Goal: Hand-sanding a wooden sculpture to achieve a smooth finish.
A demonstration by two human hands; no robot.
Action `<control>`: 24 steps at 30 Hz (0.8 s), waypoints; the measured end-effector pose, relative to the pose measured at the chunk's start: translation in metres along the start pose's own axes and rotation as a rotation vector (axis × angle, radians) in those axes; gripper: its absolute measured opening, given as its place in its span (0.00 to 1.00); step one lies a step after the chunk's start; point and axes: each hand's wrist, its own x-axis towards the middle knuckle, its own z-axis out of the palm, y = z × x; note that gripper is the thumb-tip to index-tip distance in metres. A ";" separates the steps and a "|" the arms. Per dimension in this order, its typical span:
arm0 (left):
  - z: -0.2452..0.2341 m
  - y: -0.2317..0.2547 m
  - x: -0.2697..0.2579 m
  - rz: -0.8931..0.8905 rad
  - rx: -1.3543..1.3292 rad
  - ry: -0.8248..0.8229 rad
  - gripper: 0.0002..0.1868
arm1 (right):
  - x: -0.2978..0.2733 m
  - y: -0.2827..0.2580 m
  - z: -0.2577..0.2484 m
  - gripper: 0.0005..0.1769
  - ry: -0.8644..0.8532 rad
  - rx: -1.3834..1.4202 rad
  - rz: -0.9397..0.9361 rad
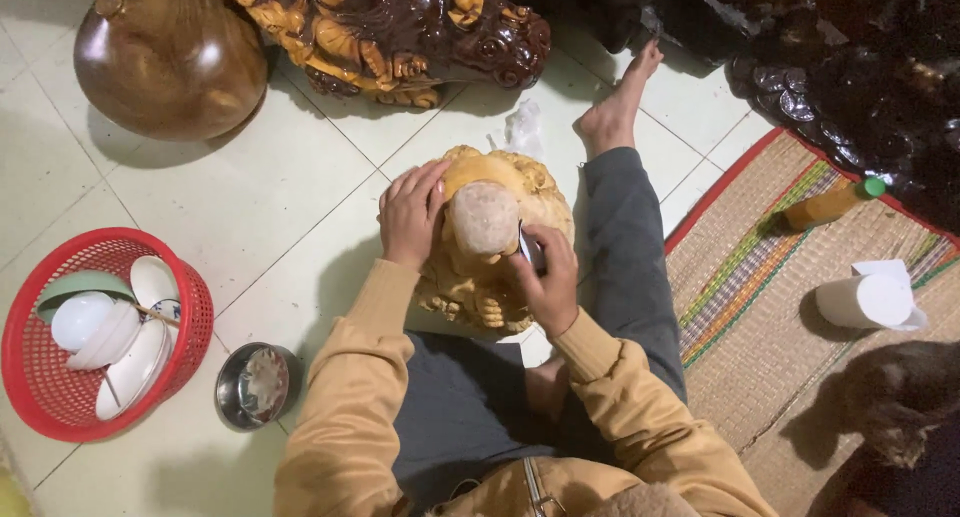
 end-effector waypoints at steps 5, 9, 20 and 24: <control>-0.012 -0.004 0.019 -0.083 -0.048 -0.294 0.27 | -0.021 -0.015 0.007 0.23 0.023 -0.036 -0.101; -0.016 0.002 0.021 -0.115 -0.064 -0.309 0.29 | -0.019 -0.024 0.011 0.24 0.061 -0.041 -0.124; -0.043 0.040 -0.035 -0.420 0.003 -0.161 0.29 | -0.019 -0.038 0.007 0.22 0.047 -0.119 -0.042; -0.041 0.039 -0.043 -0.468 0.022 -0.118 0.29 | -0.029 -0.025 -0.002 0.16 0.074 0.105 0.185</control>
